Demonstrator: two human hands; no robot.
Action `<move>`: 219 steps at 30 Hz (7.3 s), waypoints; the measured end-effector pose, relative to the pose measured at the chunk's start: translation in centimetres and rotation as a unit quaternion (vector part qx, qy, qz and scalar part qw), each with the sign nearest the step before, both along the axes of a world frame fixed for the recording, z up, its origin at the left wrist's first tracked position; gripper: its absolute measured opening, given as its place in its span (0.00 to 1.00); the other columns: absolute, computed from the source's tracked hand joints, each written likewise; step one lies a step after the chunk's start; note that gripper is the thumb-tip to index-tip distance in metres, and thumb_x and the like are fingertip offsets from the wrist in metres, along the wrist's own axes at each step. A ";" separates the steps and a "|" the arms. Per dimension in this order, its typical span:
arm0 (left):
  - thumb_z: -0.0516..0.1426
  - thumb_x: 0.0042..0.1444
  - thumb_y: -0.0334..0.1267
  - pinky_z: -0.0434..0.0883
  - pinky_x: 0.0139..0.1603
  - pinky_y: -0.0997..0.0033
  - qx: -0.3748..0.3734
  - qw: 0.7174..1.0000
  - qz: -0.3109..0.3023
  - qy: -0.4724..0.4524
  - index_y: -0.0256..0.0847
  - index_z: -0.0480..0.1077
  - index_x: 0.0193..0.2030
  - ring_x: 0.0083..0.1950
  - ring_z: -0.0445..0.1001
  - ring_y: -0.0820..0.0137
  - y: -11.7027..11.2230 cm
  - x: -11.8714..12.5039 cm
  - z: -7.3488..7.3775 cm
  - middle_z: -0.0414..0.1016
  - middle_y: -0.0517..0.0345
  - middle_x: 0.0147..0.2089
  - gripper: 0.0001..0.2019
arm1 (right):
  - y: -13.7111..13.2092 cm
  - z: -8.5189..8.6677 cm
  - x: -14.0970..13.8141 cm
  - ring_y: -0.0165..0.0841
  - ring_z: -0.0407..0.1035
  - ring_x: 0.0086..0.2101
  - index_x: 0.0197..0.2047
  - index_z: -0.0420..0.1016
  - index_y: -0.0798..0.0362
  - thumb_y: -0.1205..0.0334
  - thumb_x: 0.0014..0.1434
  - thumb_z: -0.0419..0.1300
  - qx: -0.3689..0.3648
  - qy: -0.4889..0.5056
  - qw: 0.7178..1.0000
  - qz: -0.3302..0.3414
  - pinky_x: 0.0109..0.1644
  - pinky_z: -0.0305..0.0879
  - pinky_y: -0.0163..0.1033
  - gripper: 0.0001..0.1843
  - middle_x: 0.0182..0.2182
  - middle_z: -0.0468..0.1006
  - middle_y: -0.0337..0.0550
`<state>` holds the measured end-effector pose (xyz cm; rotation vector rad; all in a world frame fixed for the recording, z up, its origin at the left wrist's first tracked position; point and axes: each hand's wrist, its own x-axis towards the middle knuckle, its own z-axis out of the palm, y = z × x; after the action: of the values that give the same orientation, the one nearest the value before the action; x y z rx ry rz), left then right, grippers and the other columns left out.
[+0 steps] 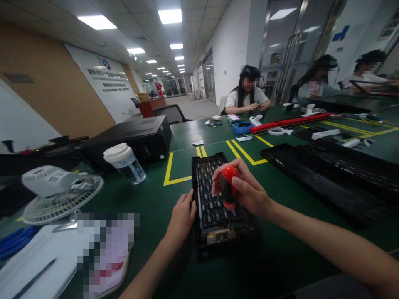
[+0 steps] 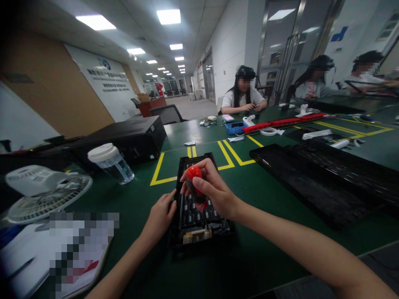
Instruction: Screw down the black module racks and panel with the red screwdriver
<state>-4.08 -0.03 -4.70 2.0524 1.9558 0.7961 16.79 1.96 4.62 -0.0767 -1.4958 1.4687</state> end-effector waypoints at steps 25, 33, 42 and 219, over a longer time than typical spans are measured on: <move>0.46 0.61 0.34 0.67 0.55 0.63 -0.004 1.000 -0.004 -0.007 0.29 0.60 0.61 0.52 0.71 0.62 0.1 0.0 -0.1 0.69 0.43 0.53 0.22 | -0.2 -0.4 -0.3 0.23 0.68 0.23 0.42 0.53 0.47 0.65 0.58 0.61 -0.007 -0.005 1.000 0.016 0.22 0.64 0.29 0.18 0.33 0.71 0.35; 0.46 0.61 0.34 0.67 0.55 0.62 0.005 1.000 -0.003 -0.010 0.29 0.61 0.60 0.51 0.71 0.62 -0.1 0.2 0.2 0.70 0.43 0.52 0.22 | 0.0 -0.1 -0.1 0.25 0.69 0.25 0.56 0.57 0.45 0.64 0.57 0.62 0.009 -0.027 1.000 -0.002 0.25 0.68 0.32 0.26 0.34 0.71 0.38; 0.46 0.62 0.35 0.68 0.54 0.63 0.003 1.000 -0.003 -0.003 0.31 0.61 0.61 0.51 0.71 0.63 0.1 0.0 -0.1 0.69 0.44 0.52 0.22 | -0.2 -0.1 -0.1 0.28 0.65 0.25 0.53 0.63 0.47 0.53 0.62 0.53 -0.046 -0.014 0.999 0.021 0.23 0.65 0.33 0.18 0.31 0.67 0.39; 0.58 0.53 0.31 0.70 0.40 0.73 -0.075 0.970 -0.213 -0.094 0.41 0.71 0.37 0.38 0.75 0.71 0.5 3.0 3.8 0.77 0.61 0.37 0.04 | 1.6 3.6 3.5 0.26 0.67 0.27 0.44 0.60 0.47 0.64 0.56 0.60 -0.139 0.054 0.960 -0.238 0.31 0.71 0.37 0.14 0.32 0.67 0.35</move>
<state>-1.07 0.49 -0.89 2.1066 1.3616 0.6901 20.31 3.59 8.17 -0.4866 -1.0774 1.2524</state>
